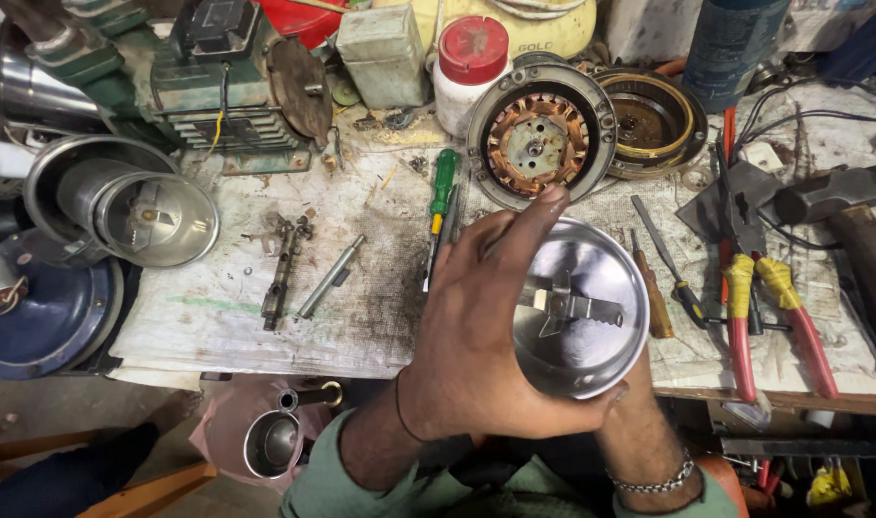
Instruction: The person repairs a blender motor assembly at a cluttered workbench. They use pliers to pry and grip a metal coupling on the motor shaft, press and seat the coupling by hand, then hold the red motor housing and work on the copper armature with a small tool, finishing by sanding a component with an abrasive block.
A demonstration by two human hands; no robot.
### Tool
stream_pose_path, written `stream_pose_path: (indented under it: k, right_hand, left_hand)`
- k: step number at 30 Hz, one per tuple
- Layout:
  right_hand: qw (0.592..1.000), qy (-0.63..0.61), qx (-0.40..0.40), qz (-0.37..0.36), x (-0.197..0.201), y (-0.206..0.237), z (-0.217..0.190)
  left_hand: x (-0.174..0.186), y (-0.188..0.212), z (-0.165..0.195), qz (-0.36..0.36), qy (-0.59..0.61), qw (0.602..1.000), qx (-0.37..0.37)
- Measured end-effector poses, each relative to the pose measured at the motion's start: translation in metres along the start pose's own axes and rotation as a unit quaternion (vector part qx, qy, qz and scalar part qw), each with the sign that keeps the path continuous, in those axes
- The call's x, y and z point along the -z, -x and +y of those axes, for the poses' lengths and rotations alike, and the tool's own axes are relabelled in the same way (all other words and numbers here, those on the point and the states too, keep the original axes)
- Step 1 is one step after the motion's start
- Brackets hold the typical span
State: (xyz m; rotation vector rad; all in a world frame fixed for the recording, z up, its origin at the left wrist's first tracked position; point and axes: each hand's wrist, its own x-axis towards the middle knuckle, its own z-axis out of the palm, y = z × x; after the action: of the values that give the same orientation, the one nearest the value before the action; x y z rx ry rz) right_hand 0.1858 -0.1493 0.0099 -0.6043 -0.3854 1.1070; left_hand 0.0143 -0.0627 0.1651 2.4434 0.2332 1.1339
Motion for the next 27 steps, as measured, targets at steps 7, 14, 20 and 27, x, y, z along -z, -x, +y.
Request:
stream_pose_path:
  k: [7, 14, 20, 27]
  right_hand:
    - [0.992, -0.116, -0.054, -0.001, -0.003, 0.001, -0.006]
    - [0.983, 0.165, 0.042, 0.072, -0.002, 0.012, -0.002]
    - [0.996, -0.044, 0.040, -0.061, 0.013, 0.020, 0.005]
    - [0.998, -0.035, 0.019, 0.056, 0.039, 0.021, 0.019]
  left_hand:
    - [0.002, 0.002, -0.002, -0.005, 0.019, 1.000, 0.015]
    - [0.001, 0.010, -0.006, 0.042, 0.018, 0.999, 0.025]
    - [0.001, 0.015, -0.018, 0.055, 0.019, 0.998, 0.022]
    - [0.001, 0.019, -0.013, 0.052, 0.025, 0.998, 0.019]
